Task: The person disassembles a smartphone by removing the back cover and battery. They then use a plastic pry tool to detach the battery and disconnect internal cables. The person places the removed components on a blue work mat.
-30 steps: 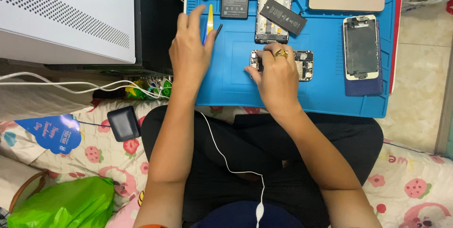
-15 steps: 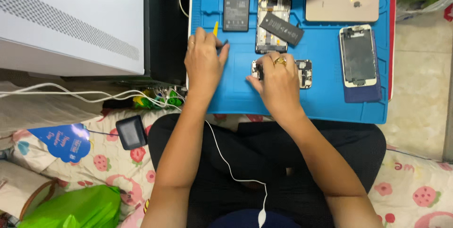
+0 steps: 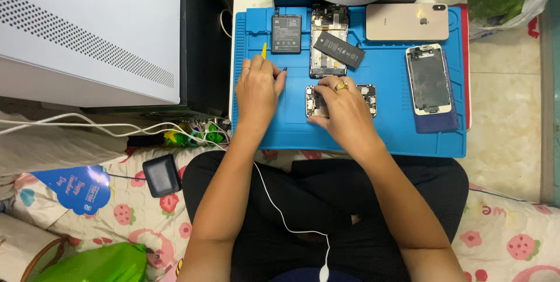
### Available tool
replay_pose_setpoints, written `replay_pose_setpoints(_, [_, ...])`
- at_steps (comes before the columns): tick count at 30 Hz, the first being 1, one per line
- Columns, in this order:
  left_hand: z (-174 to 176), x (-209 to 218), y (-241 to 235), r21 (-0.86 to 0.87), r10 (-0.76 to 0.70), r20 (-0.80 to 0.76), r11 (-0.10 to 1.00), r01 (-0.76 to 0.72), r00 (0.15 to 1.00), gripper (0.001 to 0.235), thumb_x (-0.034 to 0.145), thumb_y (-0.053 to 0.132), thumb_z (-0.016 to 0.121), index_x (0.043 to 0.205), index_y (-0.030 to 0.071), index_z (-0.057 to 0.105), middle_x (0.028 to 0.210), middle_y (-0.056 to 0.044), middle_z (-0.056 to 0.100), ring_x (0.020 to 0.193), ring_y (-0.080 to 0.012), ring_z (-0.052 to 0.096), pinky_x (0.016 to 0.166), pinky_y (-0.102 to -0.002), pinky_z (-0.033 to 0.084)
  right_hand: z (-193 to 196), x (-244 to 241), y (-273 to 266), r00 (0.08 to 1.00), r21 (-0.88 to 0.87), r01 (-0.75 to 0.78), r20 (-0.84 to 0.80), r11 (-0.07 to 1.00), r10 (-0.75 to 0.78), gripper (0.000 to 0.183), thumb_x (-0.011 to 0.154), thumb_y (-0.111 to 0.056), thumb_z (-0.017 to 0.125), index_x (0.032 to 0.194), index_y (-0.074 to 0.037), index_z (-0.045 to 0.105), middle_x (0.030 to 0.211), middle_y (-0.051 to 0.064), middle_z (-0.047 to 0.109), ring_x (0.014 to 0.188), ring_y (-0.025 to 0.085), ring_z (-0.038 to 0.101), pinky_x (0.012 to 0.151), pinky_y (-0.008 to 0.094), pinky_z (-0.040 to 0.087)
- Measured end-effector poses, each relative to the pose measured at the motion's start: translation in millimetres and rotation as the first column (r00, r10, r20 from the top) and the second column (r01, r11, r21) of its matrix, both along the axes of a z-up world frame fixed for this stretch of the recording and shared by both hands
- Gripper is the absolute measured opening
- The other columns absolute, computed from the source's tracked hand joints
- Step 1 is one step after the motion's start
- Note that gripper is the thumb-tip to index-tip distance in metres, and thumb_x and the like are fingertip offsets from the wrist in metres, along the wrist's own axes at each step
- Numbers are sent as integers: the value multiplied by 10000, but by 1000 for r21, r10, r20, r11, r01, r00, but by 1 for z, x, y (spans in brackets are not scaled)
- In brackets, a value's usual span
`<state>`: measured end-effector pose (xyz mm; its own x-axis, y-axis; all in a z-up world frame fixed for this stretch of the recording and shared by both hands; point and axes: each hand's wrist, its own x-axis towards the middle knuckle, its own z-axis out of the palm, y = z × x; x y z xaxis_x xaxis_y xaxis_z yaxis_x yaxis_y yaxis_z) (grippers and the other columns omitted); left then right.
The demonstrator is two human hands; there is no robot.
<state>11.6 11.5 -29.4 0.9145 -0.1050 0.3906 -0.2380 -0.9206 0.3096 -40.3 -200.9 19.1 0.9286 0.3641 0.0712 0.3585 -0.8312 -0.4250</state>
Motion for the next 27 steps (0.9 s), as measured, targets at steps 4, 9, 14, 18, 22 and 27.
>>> replay_pose_setpoints(4, [13, -5, -4, -174, -115, 3, 978, 113, 993, 169, 969, 239, 790, 912, 140, 665, 830, -18, 610, 872, -270, 672, 740, -394, 589, -2, 1, -1, 1000, -8, -9, 10, 1000, 9, 590, 718, -227, 974, 1223, -3, 767, 1244, 122, 674, 1230, 350, 605, 1000, 451, 536])
replay_pose_setpoints(9, [15, -7, -12, -357, -225, 87, 902, 241, 971, 89, 1043, 219, 731, 1127, 194, 719, 912, 44, 727, 844, -159, 738, 732, -303, 614, -5, 0, -2, 1000, 16, -9, 30, 1000, 8, 599, 708, -222, 972, 1228, -14, 760, 1223, 115, 676, 1205, 347, 613, 973, 457, 544])
replay_pose_setpoints(14, [22, -10, -17, -489, -314, 84, 814, 313, 946, 323, 1084, 84, 648, 1403, 113, 609, 975, -89, 713, 798, -255, 729, 705, -363, 637, -5, 2, -4, 999, 18, -22, 38, 1000, 21, 604, 704, -235, 977, 1226, -34, 750, 1200, 108, 678, 1176, 337, 625, 960, 445, 545])
replay_pose_setpoints(18, [23, -13, -20, -457, -324, 108, 823, 336, 940, 345, 1092, 46, 633, 1427, 68, 556, 1011, -166, 738, 835, -361, 758, 709, -446, 653, -6, 2, -3, 997, 30, -33, 75, 999, 31, 657, 649, -258, 993, 1209, -32, 734, 1158, 141, 690, 1143, 387, 634, 960, 471, 547])
replay_pose_setpoints(22, [13, -10, -14, -450, -297, 140, 831, 327, 945, 257, 1083, 96, 671, 1318, 72, 572, 992, -159, 751, 846, -351, 762, 689, -430, 645, -10, 3, -4, 997, 42, -40, 68, 998, 37, 649, 650, -261, 997, 1198, -41, 726, 1159, 144, 697, 1142, 394, 636, 966, 473, 543])
replay_pose_setpoints(27, [23, -14, -13, -611, -359, 122, 708, 355, 925, 203, 1094, 57, 655, 1239, 63, 514, 1063, -97, 714, 891, -205, 743, 779, -330, 626, -20, 5, -6, 996, 79, -39, 77, 996, 33, 696, 676, -282, 1032, 1229, -50, 678, 1200, 125, 632, 1127, 395, 560, 928, 494, 494])
